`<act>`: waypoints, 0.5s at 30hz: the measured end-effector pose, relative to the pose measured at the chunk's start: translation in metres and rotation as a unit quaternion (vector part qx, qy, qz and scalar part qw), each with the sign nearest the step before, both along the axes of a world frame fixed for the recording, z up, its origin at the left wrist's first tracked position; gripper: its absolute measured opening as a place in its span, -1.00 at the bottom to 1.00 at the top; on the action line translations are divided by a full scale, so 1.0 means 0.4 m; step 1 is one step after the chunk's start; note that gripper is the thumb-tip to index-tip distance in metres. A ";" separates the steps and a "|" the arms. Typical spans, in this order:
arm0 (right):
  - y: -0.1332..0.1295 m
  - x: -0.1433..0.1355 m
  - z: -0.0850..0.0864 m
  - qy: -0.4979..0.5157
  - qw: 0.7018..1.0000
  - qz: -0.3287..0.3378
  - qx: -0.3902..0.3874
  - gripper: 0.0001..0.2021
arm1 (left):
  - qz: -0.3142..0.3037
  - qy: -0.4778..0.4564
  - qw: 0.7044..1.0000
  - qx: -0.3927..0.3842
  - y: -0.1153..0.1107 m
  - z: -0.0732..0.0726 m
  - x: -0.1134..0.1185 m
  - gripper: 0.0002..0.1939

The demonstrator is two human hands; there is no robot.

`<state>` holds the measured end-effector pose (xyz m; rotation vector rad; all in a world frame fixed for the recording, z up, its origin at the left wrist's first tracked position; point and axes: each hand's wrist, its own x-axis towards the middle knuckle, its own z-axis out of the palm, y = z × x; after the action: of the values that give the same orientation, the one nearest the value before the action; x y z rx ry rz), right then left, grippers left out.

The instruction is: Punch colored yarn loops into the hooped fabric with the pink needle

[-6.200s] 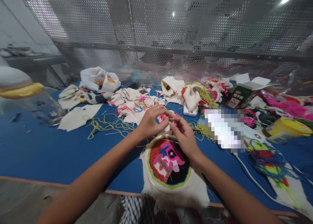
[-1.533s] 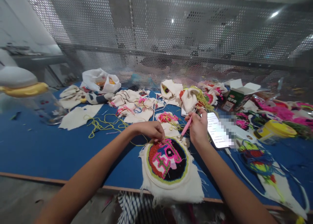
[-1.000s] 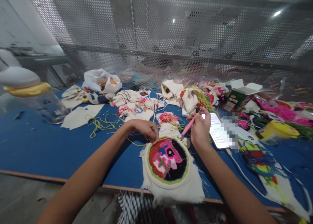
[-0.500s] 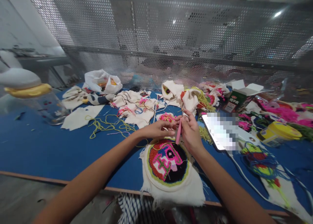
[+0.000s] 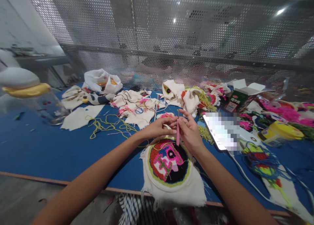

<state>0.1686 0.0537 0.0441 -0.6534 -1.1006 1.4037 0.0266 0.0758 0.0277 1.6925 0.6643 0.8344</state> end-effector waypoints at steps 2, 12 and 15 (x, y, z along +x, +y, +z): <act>0.003 0.001 -0.001 0.004 1.000 -0.012 0.006 -0.60 | -0.039 0.010 0.999 -0.028 -0.009 -0.005 0.007 -0.74; 0.035 0.034 -0.017 -0.267 0.926 -0.174 0.201 -0.63 | -0.006 0.016 0.997 -0.075 -0.025 0.011 0.013 -0.79; 0.051 0.057 -0.018 -0.466 0.801 -0.199 0.318 -0.65 | 0.048 0.041 0.996 -0.062 -0.010 0.023 -0.004 -0.78</act>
<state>0.1915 0.0741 0.0369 -1.0182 -1.9343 0.2098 0.0249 0.0720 0.0369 1.5987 0.8424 0.7771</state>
